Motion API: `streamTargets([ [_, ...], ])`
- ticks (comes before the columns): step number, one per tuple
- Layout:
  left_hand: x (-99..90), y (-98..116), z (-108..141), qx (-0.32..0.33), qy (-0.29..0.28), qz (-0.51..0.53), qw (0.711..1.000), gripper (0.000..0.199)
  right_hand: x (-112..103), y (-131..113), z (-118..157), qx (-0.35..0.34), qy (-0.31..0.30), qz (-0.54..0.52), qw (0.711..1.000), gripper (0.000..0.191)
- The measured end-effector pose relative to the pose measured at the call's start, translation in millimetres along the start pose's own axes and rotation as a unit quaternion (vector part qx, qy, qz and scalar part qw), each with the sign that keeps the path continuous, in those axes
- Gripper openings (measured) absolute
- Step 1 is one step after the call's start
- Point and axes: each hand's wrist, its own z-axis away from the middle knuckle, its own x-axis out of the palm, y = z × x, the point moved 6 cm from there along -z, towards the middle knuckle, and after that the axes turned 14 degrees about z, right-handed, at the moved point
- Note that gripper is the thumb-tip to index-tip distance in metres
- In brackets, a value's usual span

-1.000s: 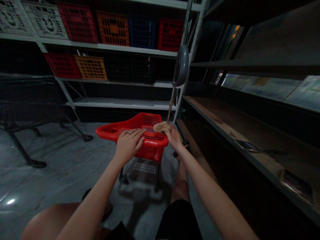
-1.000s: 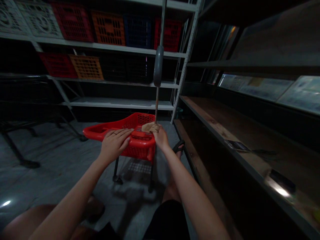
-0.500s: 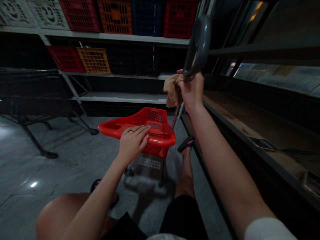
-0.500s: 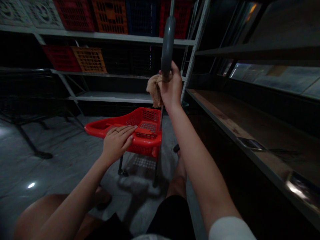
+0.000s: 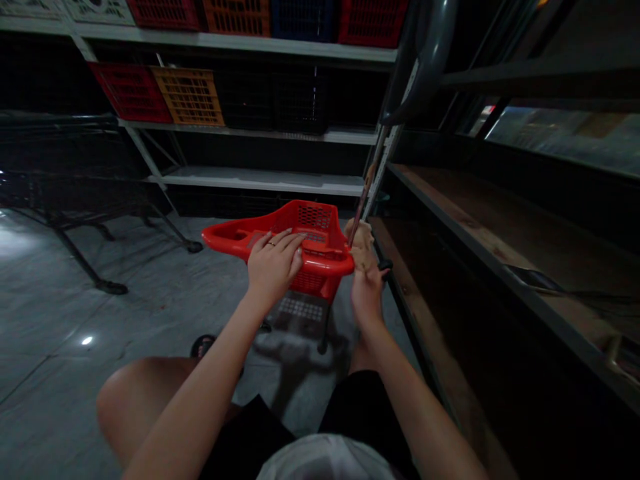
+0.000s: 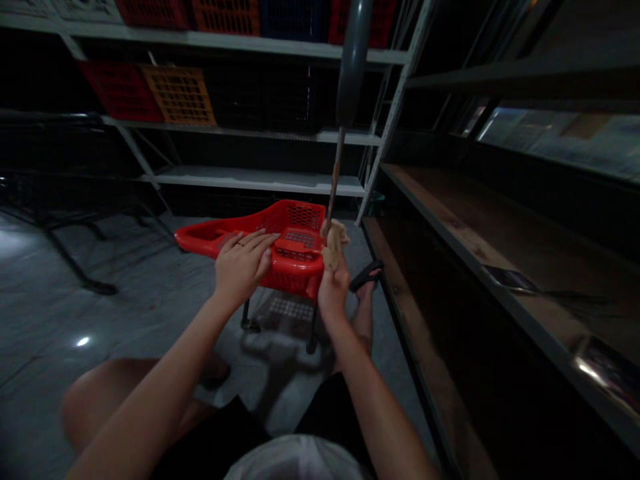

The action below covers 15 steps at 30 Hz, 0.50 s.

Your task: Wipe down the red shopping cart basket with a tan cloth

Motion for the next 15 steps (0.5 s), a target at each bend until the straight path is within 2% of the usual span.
streamTargets([
  [2, 3.2, 4, 1, -0.013, 0.004, 0.007, 1.0, 0.042, -2, -31, 33, -0.028, 0.039, 0.055, 0.997, 0.052],
  [4, 8.1, 7, 1, -0.033, -0.01, 0.017, 0.999, 0.039, 9, -64, 58, -0.083, 0.013, 0.085, 0.993, 0.054],
  [6, 11.2, 8, 1, -0.064, -0.027, 0.039, 0.997, 0.038, 21, -85, 67, -0.112, -0.015, 0.108, 0.988, 0.056],
  [8, 10.4, 7, 1, -0.089, -0.035, 0.092, 0.991, 0.044, 23, -90, 58, -0.08, -0.014, 0.112, 0.99, 0.057],
  [10, 7.3, 10, 1, -0.082, -0.038, 0.169, 0.981, 0.051, 20, -84, 37, -0.033, -0.041, 0.076, 0.996, 0.058],
  [12, 4.6, 18, -1, -0.04, -0.042, 0.225, 0.973, 0.059, 16, -74, 14, -0.001, -0.117, -0.013, 0.993, 0.061],
  [15, 6.4, 33, -7, -0.007, -0.045, 0.204, 0.978, 0.074, 7, -63, -11, 0.021, -0.25, -0.16, 0.955, 0.068],
])
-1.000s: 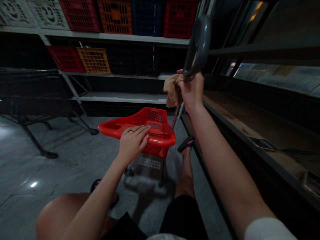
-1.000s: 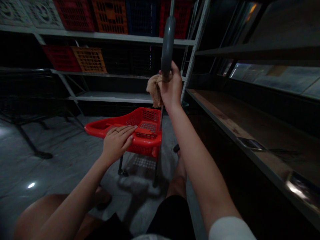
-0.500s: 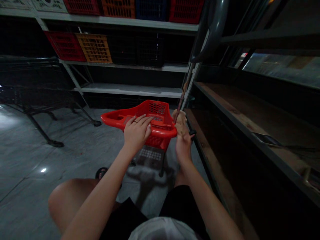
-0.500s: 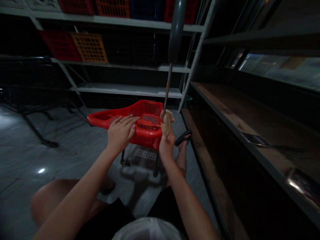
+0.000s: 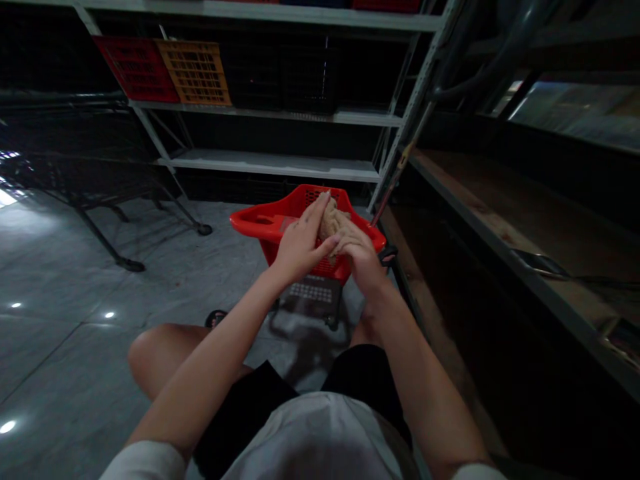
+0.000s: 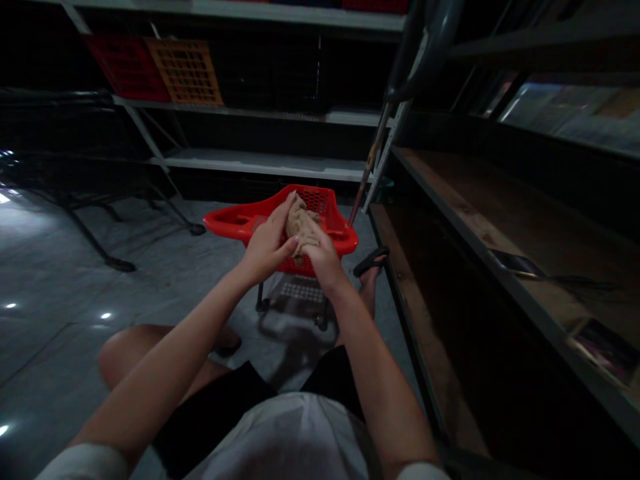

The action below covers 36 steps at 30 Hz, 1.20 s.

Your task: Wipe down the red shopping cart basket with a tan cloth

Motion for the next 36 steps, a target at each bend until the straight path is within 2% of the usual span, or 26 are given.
streamTargets([
  [2, 3.2, 2, -5, -0.029, 0.001, -0.051, 0.998, 0.065, -13, 1, -6, -0.008, -0.058, -0.03, 0.998, 0.069],
  [3, 1.5, 0, -7, -0.046, 0.006, -0.078, 0.996, 0.058, -20, 1, -8, -0.022, -0.065, -0.015, 0.998, 0.068],
  [6, -23.7, -15, -3, -0.072, 0.068, -0.147, 0.984, 0.041, -36, -4, -15, -0.094, -0.022, 0.158, 0.983, 0.059],
  [8, -50.5, -31, 8, -0.085, 0.135, -0.173, 0.972, 0.037, -36, -7, -20, -0.101, 0.0, 0.312, 0.945, 0.052],
  [10, -69.8, -45, 21, -0.095, 0.188, -0.184, 0.96, 0.036, -31, -3, -25, -0.033, -0.02, 0.45, 0.892, 0.045],
  [12, -68.9, -48, 30, -0.094, 0.212, -0.191, 0.954, 0.037, -26, 2, -28, 0.048, -0.052, 0.551, 0.832, 0.042],
  [13, -59.6, -44, 31, -0.087, 0.217, -0.19, 0.954, 0.041, -24, 3, -28, 0.073, -0.062, 0.586, 0.805, 0.042],
  [15, -24.7, -28, 26, -0.055, 0.205, -0.178, 0.961, 0.049, -21, 4, -30, 0.086, -0.074, 0.624, 0.773, 0.042],
  [18, 42.0, 3, 7, 0.013, 0.156, -0.16, 0.975, 0.044, -26, 10, -31, 0.072, -0.082, 0.643, 0.758, 0.04],
  [19, 58.1, 10, 1, 0.021, 0.154, -0.158, 0.975, 0.04, -30, 13, -31, 0.064, -0.08, 0.646, 0.757, 0.041],
  [20, 69.8, 14, -3, 0.027, 0.153, -0.158, 0.975, 0.038, -34, 16, -31, 0.054, -0.073, 0.649, 0.756, 0.041],
  [22, 78.1, 14, -5, 0.047, 0.153, -0.17, 0.972, 0.037, -44, 21, -32, 0.034, -0.053, 0.654, 0.754, 0.04],
  [23, 75.0, 10, -2, 0.06, 0.15, -0.178, 0.971, 0.036, -49, 23, -32, 0.023, -0.042, 0.657, 0.752, 0.04],
  [25, 53.6, -5, 10, 0.075, 0.16, -0.19, 0.966, 0.033, -56, 28, -32, -0.004, -0.023, 0.656, 0.754, 0.039],
  [29, -25.6, -49, 33, 0.014, 0.234, -0.186, 0.954, 0.03, -71, 39, -32, -0.058, 0.002, 0.626, 0.778, 0.036],
  [31, -51.7, -62, 30, -0.008, 0.198, -0.191, 0.961, 0.032, -81, 50, -36, -0.066, 0.006, 0.607, 0.792, 0.036],
  [34, -60.0, -68, 13, -0.055, 0.098, -0.211, 0.971, 0.03, -95, 66, -50, -0.055, -0.007, 0.59, 0.806, 0.035],
  [36, -55.0, -66, 5, -0.107, 0.083, -0.233, 0.963, 0.026, -99, 71, -60, -0.042, -0.03, 0.591, 0.805, 0.034],
])
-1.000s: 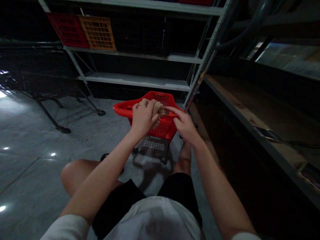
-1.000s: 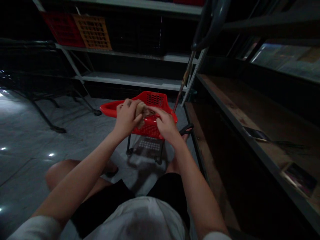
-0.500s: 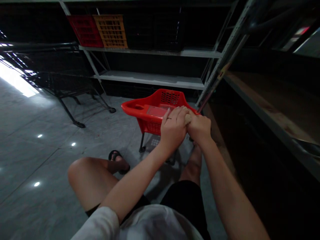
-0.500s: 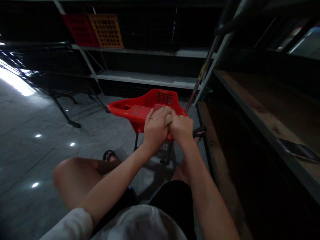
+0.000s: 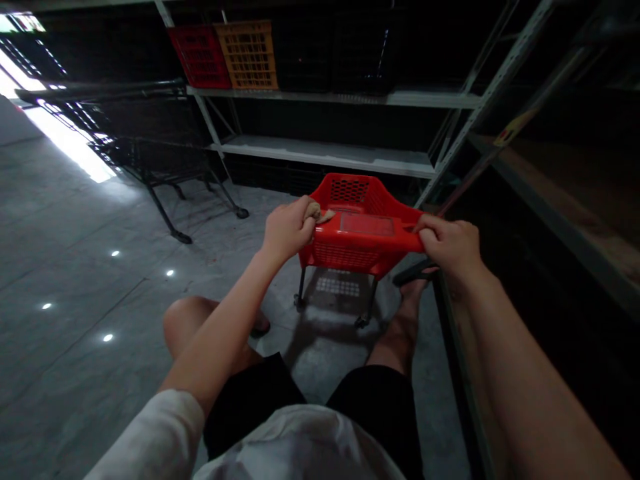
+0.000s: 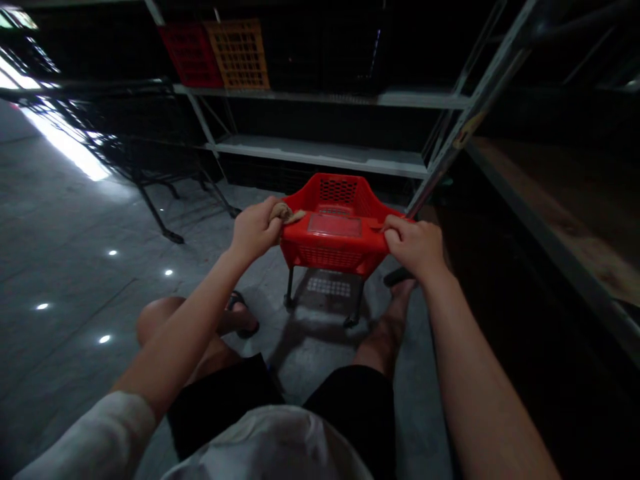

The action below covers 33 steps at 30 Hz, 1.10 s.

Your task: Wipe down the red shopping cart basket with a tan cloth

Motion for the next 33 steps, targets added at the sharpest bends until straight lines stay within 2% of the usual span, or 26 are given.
streamTargets([
  [2, 5.1, 12, 1, -0.039, 0.017, -0.026, 0.999, 0.024, -4, -6, -8, -0.019, -0.016, -0.006, 1.0, 0.035],
  [4, 11.9, 30, 9, -0.046, 0.042, -0.041, 0.997, 0.024, -16, -25, -11, -0.043, 0.0, -0.028, 0.999, 0.041],
  [6, 21.1, 51, 20, -0.02, 0.05, -0.037, 0.998, 0.028, -29, -54, -12, -0.047, 0.028, -0.059, 0.997, 0.043],
  [9, 32.9, 81, 35, 0.061, 0.033, -0.004, 0.998, 0.04, -35, -98, -10, -0.035, 0.037, -0.107, 0.993, 0.042],
  [12, 33.0, 89, 46, 0.114, 0.015, 0.045, 0.992, 0.045, -29, -110, -8, 0.003, 0.043, -0.132, 0.99, 0.048],
  [14, 29.8, 74, 47, 0.094, 0.002, 0.074, 0.993, 0.047, -23, -99, -4, 0.026, 0.066, -0.138, 0.988, 0.051],
  [16, 32.2, 48, 41, 0.061, -0.03, 0.107, 0.992, 0.05, -19, -84, 1, 0.015, 0.089, -0.143, 0.986, 0.051],
  [19, 49.8, 7, 19, 0.05, -0.082, 0.162, 0.982, 0.052, -17, -67, 6, -0.034, 0.1, -0.137, 0.985, 0.044],
  [23, 80.4, -43, -19, -0.015, -0.083, 0.231, 0.969, 0.034, -17, -57, 1, -0.072, 0.058, -0.123, 0.988, 0.036],
  [25, 90.1, -51, -29, -0.042, -0.07, 0.251, 0.965, 0.027, -17, -52, -4, -0.071, 0.027, -0.113, 0.991, 0.036],
  [26, 92.5, -47, -30, -0.042, -0.063, 0.255, 0.964, 0.026, -17, -50, -7, -0.065, 0.012, -0.106, 0.992, 0.037],
  [28, 93.7, -25, -22, -0.028, -0.051, 0.265, 0.962, 0.026, -18, -48, -12, -0.056, -0.021, -0.086, 0.995, 0.04],
  [31, 85.2, 32, 8, 0.016, -0.008, 0.301, 0.953, 0.036, -23, -59, -15, -0.088, -0.076, -0.043, 0.992, 0.042],
  [33, 79.5, 71, 30, 0.055, 0.01, 0.307, 0.95, 0.042, -28, -73, -12, -0.12, -0.105, -0.039, 0.986, 0.037],
])
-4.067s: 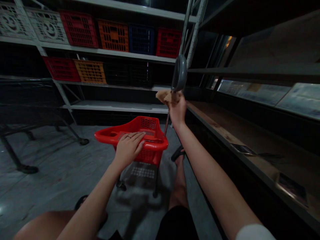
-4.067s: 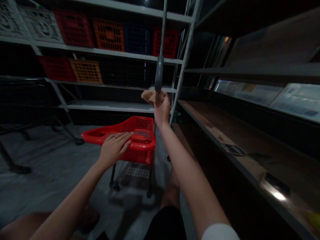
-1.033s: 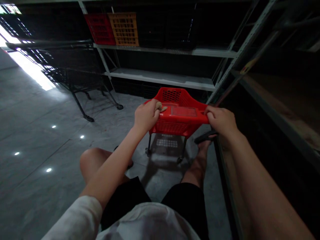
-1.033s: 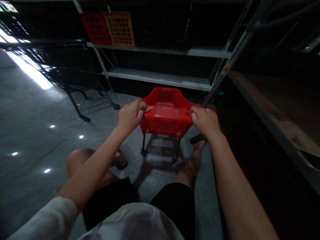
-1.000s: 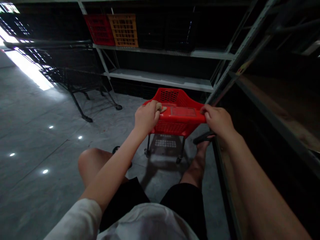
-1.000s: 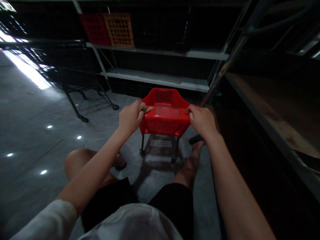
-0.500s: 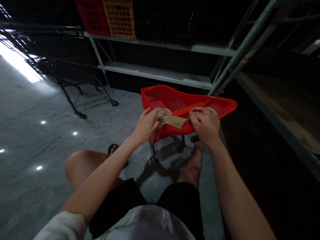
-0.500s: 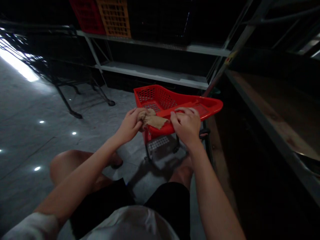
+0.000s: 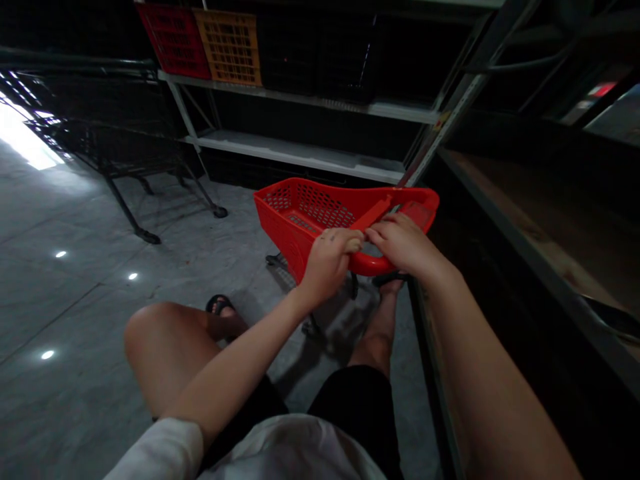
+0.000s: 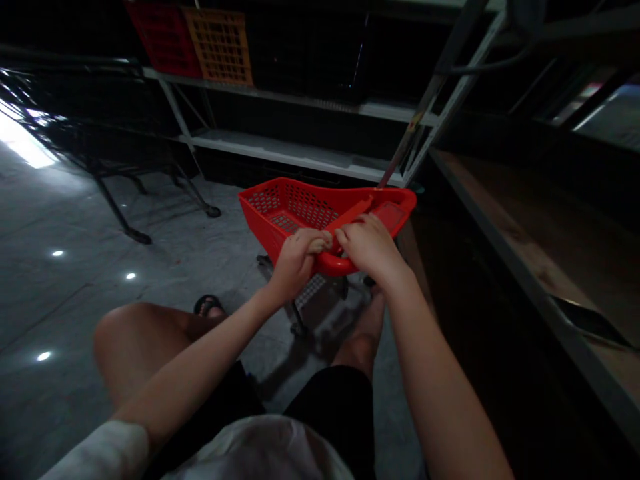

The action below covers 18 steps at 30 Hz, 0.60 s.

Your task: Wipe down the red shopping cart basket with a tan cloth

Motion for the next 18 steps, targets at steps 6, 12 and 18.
streamTargets([
  [6, 8.1, -14, 23, 0.012, 0.0, -0.053, 0.999, 0.047, 2, -14, 13, 0.027, -0.024, -0.093, 0.995, 0.044],
  [12, -83.2, -145, 16, -0.101, 0.074, -0.14, 0.982, 0.025, 2, 7, 25, -0.026, -0.033, -0.136, 0.99, 0.035],
  [18, -134.5, -172, 1, -0.128, 0.11, -0.15, 0.974, 0.027, 10, 18, 10, -0.034, -0.053, -0.118, 0.991, 0.032],
])
